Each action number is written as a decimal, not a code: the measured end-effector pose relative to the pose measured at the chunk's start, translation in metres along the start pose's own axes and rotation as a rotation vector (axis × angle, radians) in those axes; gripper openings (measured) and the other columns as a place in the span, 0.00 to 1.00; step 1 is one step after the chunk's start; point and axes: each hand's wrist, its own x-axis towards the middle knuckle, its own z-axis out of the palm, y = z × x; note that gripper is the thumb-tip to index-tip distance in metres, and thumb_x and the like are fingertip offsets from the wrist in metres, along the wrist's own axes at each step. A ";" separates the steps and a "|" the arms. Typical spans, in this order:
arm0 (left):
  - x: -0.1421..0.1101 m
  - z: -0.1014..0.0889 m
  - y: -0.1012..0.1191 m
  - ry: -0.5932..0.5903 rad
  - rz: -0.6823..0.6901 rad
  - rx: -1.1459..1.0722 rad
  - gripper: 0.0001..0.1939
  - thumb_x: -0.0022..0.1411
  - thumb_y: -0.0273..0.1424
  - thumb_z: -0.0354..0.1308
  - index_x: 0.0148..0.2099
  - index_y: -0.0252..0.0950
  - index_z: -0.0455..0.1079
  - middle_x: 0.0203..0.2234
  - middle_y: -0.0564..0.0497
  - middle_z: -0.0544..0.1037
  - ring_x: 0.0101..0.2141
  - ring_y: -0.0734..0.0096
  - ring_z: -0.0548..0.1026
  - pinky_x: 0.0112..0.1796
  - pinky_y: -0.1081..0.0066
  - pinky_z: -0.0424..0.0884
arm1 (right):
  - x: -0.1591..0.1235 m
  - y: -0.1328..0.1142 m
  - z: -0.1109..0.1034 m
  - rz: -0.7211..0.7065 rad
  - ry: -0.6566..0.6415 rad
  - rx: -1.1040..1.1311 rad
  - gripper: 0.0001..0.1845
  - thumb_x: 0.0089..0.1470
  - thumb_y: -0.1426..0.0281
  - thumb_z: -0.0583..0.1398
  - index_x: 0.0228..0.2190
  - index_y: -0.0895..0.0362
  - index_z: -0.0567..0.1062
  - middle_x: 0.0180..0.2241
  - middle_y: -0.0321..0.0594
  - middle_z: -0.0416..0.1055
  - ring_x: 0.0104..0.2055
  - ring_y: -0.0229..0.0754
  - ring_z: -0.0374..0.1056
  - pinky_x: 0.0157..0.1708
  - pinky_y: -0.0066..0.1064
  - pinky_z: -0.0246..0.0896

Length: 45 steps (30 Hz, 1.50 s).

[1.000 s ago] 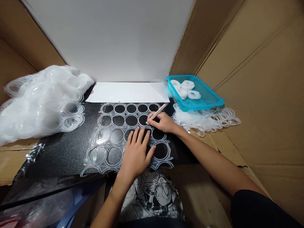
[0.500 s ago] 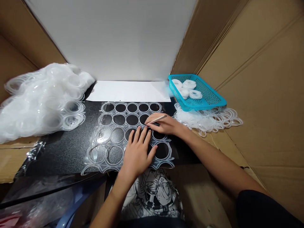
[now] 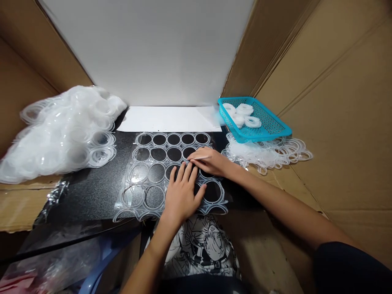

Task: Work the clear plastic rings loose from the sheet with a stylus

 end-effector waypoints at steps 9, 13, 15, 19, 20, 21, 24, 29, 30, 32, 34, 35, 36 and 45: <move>-0.001 -0.002 -0.001 0.018 0.006 -0.033 0.30 0.75 0.45 0.48 0.71 0.35 0.61 0.71 0.45 0.64 0.71 0.48 0.57 0.69 0.45 0.54 | -0.004 0.015 -0.010 0.347 0.042 0.447 0.13 0.64 0.61 0.62 0.41 0.55 0.85 0.46 0.41 0.83 0.49 0.46 0.79 0.55 0.40 0.70; 0.000 -0.002 -0.001 0.014 0.006 -0.034 0.30 0.75 0.45 0.47 0.71 0.35 0.61 0.71 0.46 0.64 0.71 0.49 0.57 0.70 0.45 0.54 | -0.004 0.016 -0.008 0.331 0.017 0.446 0.13 0.65 0.61 0.62 0.42 0.54 0.85 0.46 0.41 0.83 0.49 0.45 0.78 0.56 0.39 0.70; 0.000 -0.002 -0.001 0.012 0.005 -0.035 0.30 0.75 0.45 0.47 0.71 0.35 0.61 0.71 0.45 0.64 0.71 0.49 0.57 0.70 0.45 0.54 | -0.003 0.015 -0.008 0.330 0.019 0.435 0.13 0.65 0.61 0.62 0.41 0.54 0.85 0.45 0.41 0.83 0.49 0.45 0.78 0.56 0.40 0.70; 0.000 -0.002 -0.001 0.015 0.005 -0.041 0.30 0.75 0.45 0.48 0.71 0.35 0.61 0.71 0.45 0.64 0.71 0.49 0.57 0.70 0.45 0.54 | -0.002 0.014 -0.009 0.340 0.025 0.450 0.12 0.65 0.62 0.62 0.40 0.54 0.85 0.45 0.41 0.83 0.49 0.46 0.79 0.56 0.41 0.70; 0.000 -0.002 -0.001 0.015 0.005 -0.041 0.30 0.75 0.45 0.47 0.71 0.35 0.61 0.71 0.45 0.64 0.71 0.49 0.57 0.70 0.45 0.54 | -0.002 0.013 -0.010 0.340 0.023 0.450 0.12 0.65 0.63 0.62 0.40 0.54 0.85 0.45 0.42 0.83 0.49 0.46 0.79 0.56 0.42 0.70; 0.000 -0.002 -0.001 0.015 0.005 -0.040 0.30 0.75 0.45 0.47 0.71 0.35 0.61 0.71 0.45 0.64 0.71 0.49 0.57 0.70 0.46 0.54 | -0.001 0.013 -0.011 0.338 0.017 0.440 0.12 0.65 0.63 0.62 0.40 0.54 0.85 0.45 0.42 0.83 0.49 0.46 0.79 0.56 0.42 0.70; 0.000 -0.003 -0.001 0.010 0.007 -0.034 0.30 0.75 0.45 0.47 0.71 0.35 0.61 0.71 0.45 0.63 0.71 0.49 0.57 0.69 0.45 0.54 | 0.003 0.012 -0.015 0.309 -0.034 0.355 0.11 0.66 0.65 0.62 0.41 0.54 0.85 0.45 0.42 0.83 0.49 0.46 0.78 0.55 0.43 0.70; 0.000 -0.002 -0.001 0.015 0.006 -0.036 0.30 0.75 0.45 0.47 0.71 0.36 0.61 0.71 0.45 0.63 0.71 0.49 0.58 0.69 0.45 0.55 | 0.019 0.011 -0.025 0.219 -0.166 0.196 0.09 0.65 0.68 0.62 0.39 0.54 0.84 0.44 0.43 0.84 0.47 0.46 0.78 0.53 0.42 0.71; 0.000 -0.002 -0.001 0.016 0.006 -0.036 0.30 0.75 0.45 0.48 0.71 0.36 0.61 0.71 0.45 0.63 0.71 0.49 0.58 0.69 0.45 0.55 | 0.023 0.010 -0.027 0.219 -0.182 0.174 0.08 0.65 0.68 0.63 0.38 0.54 0.84 0.43 0.43 0.84 0.47 0.47 0.78 0.53 0.43 0.70; 0.000 -0.002 -0.001 0.014 0.003 -0.035 0.30 0.75 0.45 0.47 0.71 0.37 0.61 0.71 0.45 0.63 0.71 0.50 0.57 0.70 0.46 0.54 | 0.029 0.010 -0.029 0.242 -0.209 0.158 0.08 0.64 0.68 0.63 0.37 0.55 0.84 0.42 0.44 0.84 0.45 0.47 0.78 0.51 0.42 0.70; 0.000 -0.002 -0.001 0.008 0.002 -0.032 0.30 0.75 0.46 0.47 0.72 0.36 0.61 0.71 0.46 0.63 0.71 0.50 0.57 0.70 0.46 0.54 | 0.032 0.010 -0.031 0.279 -0.233 0.184 0.09 0.63 0.66 0.64 0.37 0.56 0.84 0.40 0.43 0.84 0.42 0.46 0.78 0.48 0.39 0.70; 0.000 -0.002 -0.001 0.005 0.002 -0.032 0.30 0.75 0.46 0.47 0.72 0.36 0.61 0.71 0.45 0.63 0.71 0.50 0.57 0.70 0.46 0.54 | 0.032 0.010 -0.031 0.297 -0.236 0.209 0.09 0.63 0.66 0.64 0.37 0.56 0.84 0.40 0.43 0.84 0.42 0.45 0.78 0.46 0.38 0.70; 0.000 -0.003 -0.001 0.004 0.002 -0.032 0.30 0.75 0.46 0.47 0.72 0.36 0.61 0.71 0.45 0.63 0.71 0.50 0.57 0.70 0.46 0.54 | 0.031 0.010 -0.031 0.315 -0.227 0.239 0.09 0.63 0.65 0.64 0.37 0.56 0.84 0.40 0.43 0.84 0.41 0.45 0.78 0.44 0.37 0.70; 0.000 -0.004 -0.001 0.010 0.007 -0.043 0.30 0.76 0.45 0.47 0.72 0.36 0.61 0.71 0.45 0.63 0.71 0.50 0.57 0.70 0.45 0.54 | 0.010 0.015 -0.025 0.523 0.022 0.840 0.18 0.55 0.56 0.69 0.34 0.57 0.74 0.26 0.32 0.70 0.25 0.34 0.64 0.24 0.27 0.59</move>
